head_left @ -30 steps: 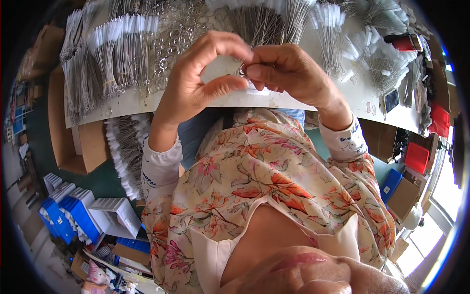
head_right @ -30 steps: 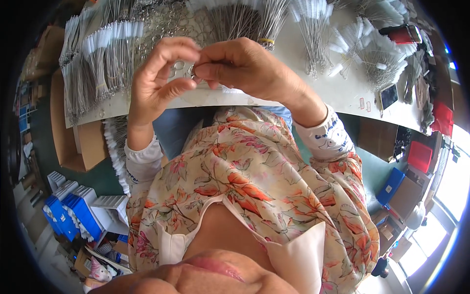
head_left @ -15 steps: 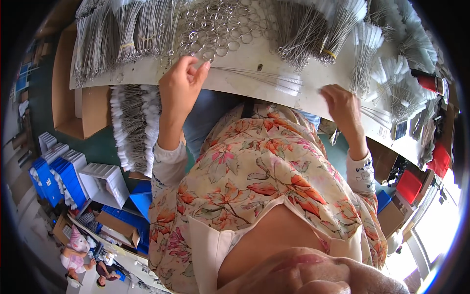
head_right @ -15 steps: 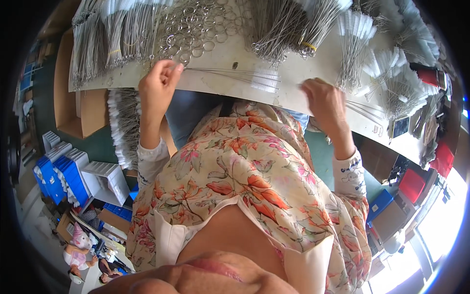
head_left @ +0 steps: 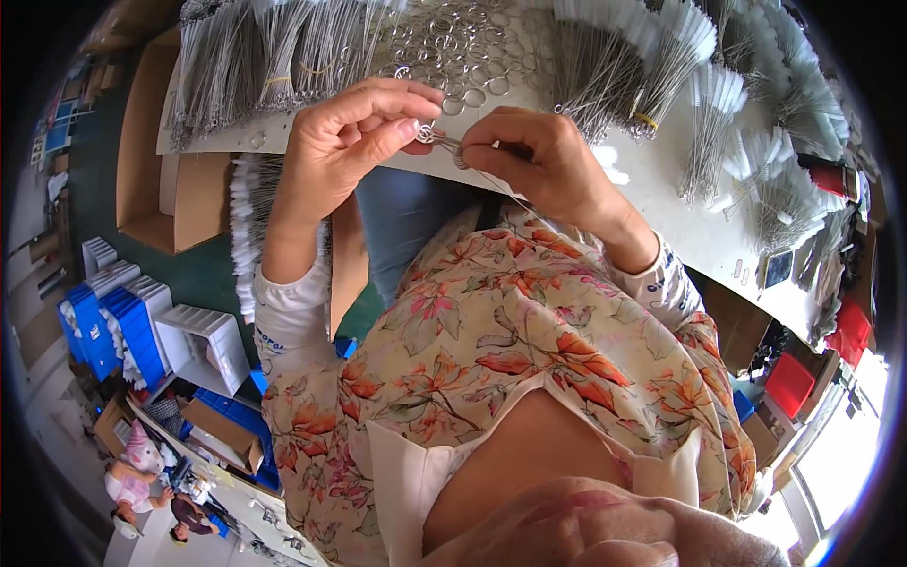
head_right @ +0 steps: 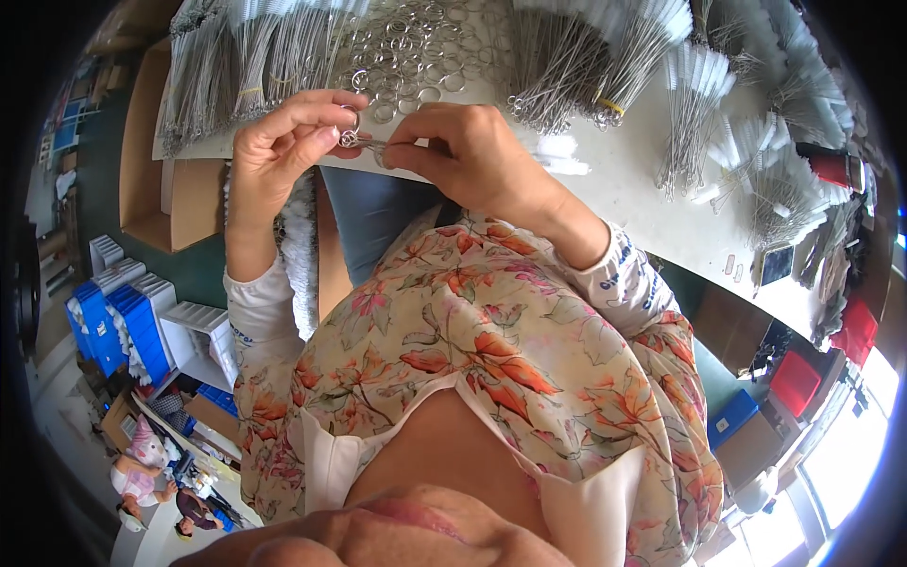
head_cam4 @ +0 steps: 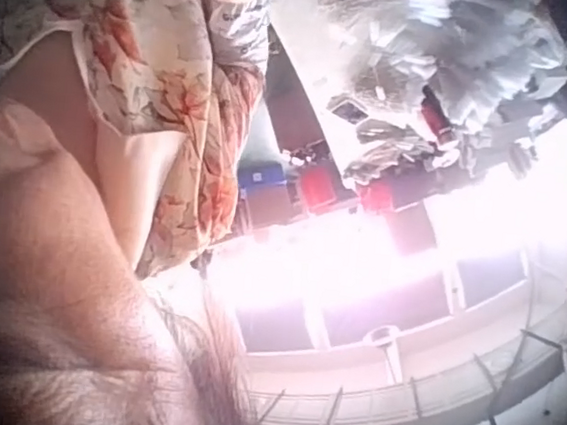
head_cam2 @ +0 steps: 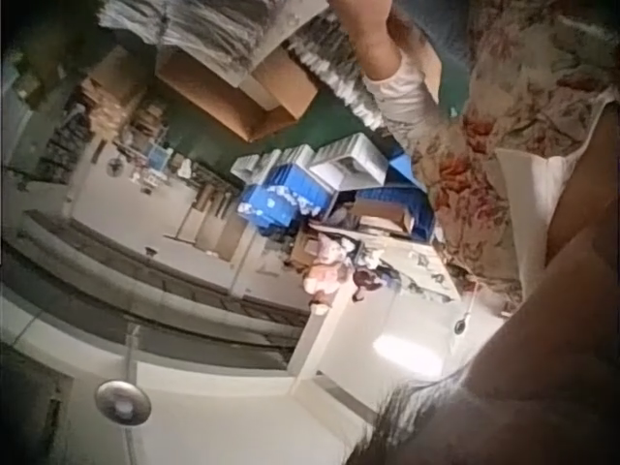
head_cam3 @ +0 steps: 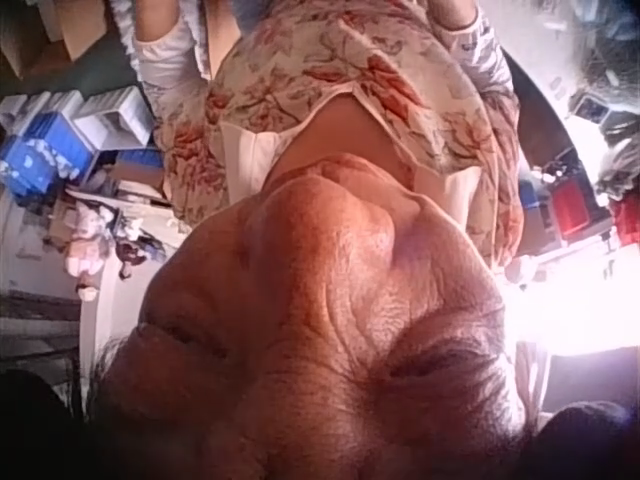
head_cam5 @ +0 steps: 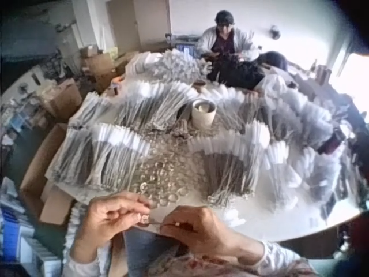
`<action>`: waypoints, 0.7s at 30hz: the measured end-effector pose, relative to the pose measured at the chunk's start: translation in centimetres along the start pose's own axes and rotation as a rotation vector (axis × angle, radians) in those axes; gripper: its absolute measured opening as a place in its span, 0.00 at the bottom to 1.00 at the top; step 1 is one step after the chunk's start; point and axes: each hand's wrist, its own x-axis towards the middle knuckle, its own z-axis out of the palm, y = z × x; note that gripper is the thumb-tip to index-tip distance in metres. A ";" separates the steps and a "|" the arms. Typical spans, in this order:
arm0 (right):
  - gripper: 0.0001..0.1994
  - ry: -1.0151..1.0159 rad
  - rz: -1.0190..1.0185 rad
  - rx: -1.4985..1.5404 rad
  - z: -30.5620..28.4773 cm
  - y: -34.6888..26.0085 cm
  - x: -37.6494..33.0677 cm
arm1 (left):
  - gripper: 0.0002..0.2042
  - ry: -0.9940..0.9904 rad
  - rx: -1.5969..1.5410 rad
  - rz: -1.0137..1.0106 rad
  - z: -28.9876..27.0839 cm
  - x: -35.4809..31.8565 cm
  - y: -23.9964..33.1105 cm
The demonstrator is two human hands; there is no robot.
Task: Attaching small metal rings to the stems of white brushes.
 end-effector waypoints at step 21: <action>0.07 -0.024 0.030 0.504 -1.3 -6.9 5.3 | 0.15 0.393 0.606 0.590 0.5 0.6 5.9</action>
